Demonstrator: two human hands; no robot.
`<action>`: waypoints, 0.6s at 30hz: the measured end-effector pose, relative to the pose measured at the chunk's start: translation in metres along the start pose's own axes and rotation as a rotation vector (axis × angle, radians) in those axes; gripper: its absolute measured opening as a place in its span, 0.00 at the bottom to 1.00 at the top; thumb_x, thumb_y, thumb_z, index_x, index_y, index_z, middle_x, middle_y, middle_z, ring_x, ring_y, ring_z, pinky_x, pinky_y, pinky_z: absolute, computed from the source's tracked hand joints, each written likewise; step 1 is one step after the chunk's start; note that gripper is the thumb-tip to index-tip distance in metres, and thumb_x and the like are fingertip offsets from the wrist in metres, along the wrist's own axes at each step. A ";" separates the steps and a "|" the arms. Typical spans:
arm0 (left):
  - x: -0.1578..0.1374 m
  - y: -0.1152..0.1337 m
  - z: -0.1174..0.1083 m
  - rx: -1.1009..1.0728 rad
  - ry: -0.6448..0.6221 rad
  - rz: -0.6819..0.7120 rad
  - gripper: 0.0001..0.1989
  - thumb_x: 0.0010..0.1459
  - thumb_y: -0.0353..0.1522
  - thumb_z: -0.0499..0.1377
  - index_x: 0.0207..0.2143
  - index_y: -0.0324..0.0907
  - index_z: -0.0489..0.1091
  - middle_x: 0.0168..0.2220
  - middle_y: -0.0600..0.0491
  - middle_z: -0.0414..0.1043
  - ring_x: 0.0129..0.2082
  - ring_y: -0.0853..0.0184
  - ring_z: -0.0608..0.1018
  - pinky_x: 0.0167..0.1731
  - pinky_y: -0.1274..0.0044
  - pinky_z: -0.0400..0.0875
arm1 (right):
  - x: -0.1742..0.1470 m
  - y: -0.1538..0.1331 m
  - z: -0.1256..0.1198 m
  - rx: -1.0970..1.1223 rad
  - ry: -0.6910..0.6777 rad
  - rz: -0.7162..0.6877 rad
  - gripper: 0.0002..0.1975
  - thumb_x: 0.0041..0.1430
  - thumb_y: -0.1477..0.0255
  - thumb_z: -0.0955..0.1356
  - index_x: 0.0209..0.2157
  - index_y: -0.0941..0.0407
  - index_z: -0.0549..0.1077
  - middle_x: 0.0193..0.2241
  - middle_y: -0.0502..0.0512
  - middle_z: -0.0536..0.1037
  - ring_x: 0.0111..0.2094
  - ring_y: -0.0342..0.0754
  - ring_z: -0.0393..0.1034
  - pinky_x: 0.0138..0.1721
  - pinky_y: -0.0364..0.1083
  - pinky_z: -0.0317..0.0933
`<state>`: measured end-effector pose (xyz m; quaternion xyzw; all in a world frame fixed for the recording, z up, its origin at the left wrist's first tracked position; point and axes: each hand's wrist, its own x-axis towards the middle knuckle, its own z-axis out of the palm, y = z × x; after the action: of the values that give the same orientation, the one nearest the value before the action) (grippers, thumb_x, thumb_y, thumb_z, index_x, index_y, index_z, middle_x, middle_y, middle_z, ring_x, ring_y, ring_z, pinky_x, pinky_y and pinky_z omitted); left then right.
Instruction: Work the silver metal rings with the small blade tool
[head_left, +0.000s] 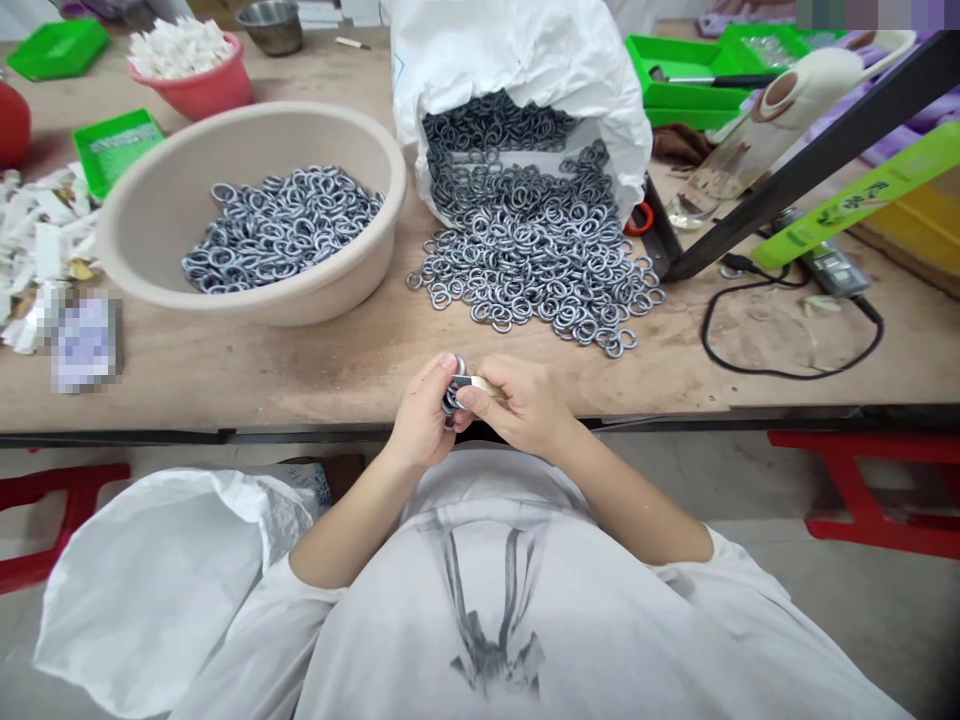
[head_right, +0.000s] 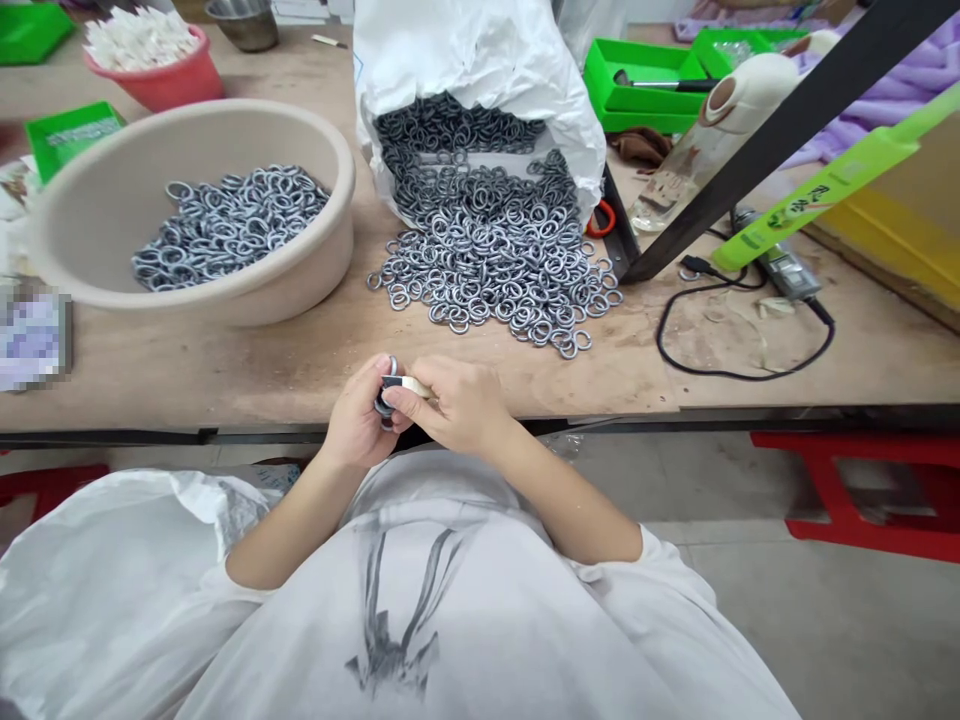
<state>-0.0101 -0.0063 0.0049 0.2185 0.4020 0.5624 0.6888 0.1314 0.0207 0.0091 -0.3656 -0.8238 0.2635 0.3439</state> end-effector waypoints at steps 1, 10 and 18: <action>0.000 0.000 -0.001 -0.003 -0.004 -0.004 0.21 0.49 0.44 0.69 0.26 0.42 0.62 0.18 0.62 0.60 0.13 0.78 0.61 0.10 0.85 0.54 | 0.000 -0.001 -0.001 -0.004 -0.005 0.003 0.22 0.68 0.55 0.63 0.24 0.55 0.62 0.21 0.47 0.63 0.24 0.41 0.56 0.28 0.44 0.46; -0.004 -0.003 -0.006 0.023 -0.126 -0.043 0.21 0.52 0.45 0.67 0.26 0.41 0.61 0.18 0.61 0.61 0.13 0.78 0.60 0.12 0.84 0.52 | 0.006 0.006 -0.002 0.052 -0.045 0.084 0.23 0.67 0.57 0.63 0.22 0.55 0.62 0.20 0.46 0.64 0.24 0.41 0.57 0.28 0.44 0.46; 0.004 0.065 -0.007 0.350 -0.100 0.457 0.20 0.60 0.45 0.60 0.22 0.42 0.64 0.20 0.56 0.63 0.16 0.74 0.62 0.14 0.79 0.51 | 0.015 0.043 -0.005 -0.010 0.147 0.333 0.25 0.67 0.52 0.60 0.22 0.54 0.61 0.18 0.46 0.59 0.23 0.42 0.56 0.28 0.45 0.47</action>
<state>-0.0549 0.0138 0.0488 0.4465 0.3988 0.6134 0.5152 0.1459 0.0583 -0.0115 -0.5171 -0.7258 0.2852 0.3528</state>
